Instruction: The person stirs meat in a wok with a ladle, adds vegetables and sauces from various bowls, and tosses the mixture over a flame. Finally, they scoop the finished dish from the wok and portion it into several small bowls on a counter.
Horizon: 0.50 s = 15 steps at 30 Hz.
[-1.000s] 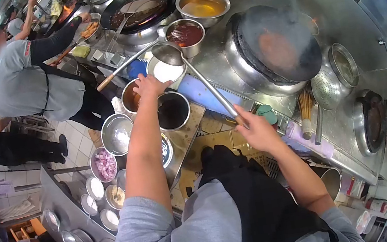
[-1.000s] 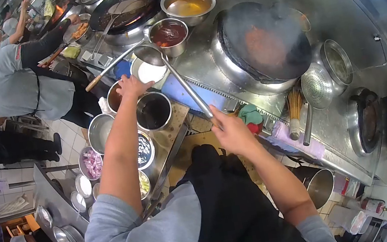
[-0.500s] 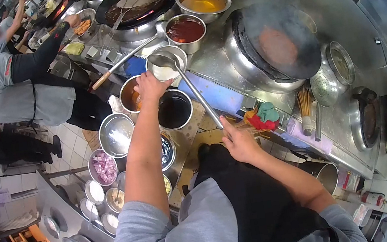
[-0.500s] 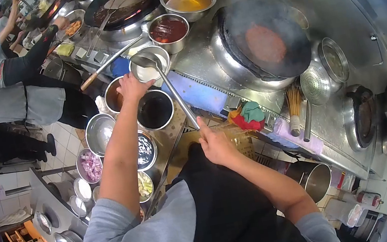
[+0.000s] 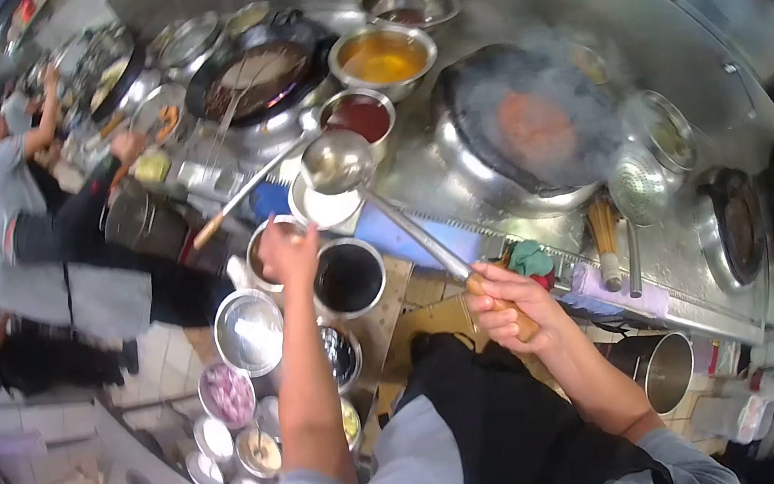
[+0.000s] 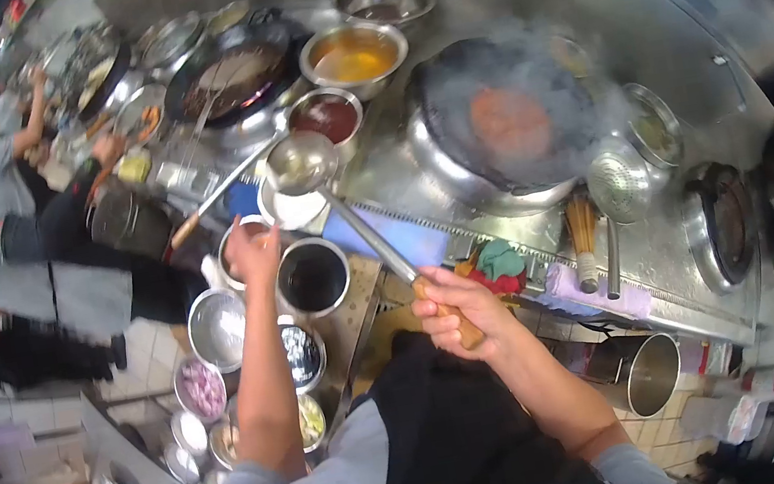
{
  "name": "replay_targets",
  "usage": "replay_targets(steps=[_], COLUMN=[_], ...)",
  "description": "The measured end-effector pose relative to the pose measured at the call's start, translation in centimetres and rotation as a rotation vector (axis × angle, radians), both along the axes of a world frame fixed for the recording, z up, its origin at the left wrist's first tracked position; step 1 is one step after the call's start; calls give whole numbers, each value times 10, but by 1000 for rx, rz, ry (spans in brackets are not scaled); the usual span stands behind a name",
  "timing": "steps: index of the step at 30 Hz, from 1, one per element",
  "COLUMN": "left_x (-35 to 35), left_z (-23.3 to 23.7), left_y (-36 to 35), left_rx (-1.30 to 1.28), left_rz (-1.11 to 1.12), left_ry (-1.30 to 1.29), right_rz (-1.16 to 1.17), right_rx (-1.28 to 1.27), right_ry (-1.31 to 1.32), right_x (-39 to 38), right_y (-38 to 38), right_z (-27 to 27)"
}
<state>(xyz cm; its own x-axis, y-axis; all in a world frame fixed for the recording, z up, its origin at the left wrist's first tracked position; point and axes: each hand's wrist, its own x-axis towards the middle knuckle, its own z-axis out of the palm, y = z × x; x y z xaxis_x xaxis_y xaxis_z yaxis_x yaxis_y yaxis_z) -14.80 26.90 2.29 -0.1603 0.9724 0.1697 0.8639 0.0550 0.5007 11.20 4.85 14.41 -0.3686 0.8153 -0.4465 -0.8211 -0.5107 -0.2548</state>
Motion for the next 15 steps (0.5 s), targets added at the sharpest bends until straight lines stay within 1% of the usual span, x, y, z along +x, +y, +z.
replay_targets(steps=[1,2,3,4,5,6,7,9,10,12,13,15], left_x=[-10,-12,-13,-18,-18,-10,-1,31,50,96,122,176], left_z=[-1,-6,-6,-26,-25,-14,-13,-7,-2,10,17,26], left_y=[-10,-19,-32,-35,-47,-63,-71,-86,-92,-105,-113,-130], left_rx=[66,116,188,241,100,51,-50,-72,-95,-91,-65,-109], left_rz=[-15,-55,-131,-254,-228,-233,-250,-403,-483,-670,-777,-970], left_ry=[-143,-295,-410,-568,-610,-561,-591,-659,-594,-481,-434,-291], right_rz=[-60,-114,-192,-201,-197,-254,-317,-337,-346,-60,-66,-98], right_rx=[-20,-15,17,68,110,109,83,166,170,-74,-73,128], right_ry=[270,411,397,372,350,195,67,-196,-195,-1479,-1482,-2287], right_x=[8,16,26,37,46,53,61,86,94,113,129,173], right_y=[-7,-17,-28,-39,-49,-57,-63,-73,-72,-70,-69,-65], right_z=[7,14,19,22,24,32,39,40,43,51,40,-7])
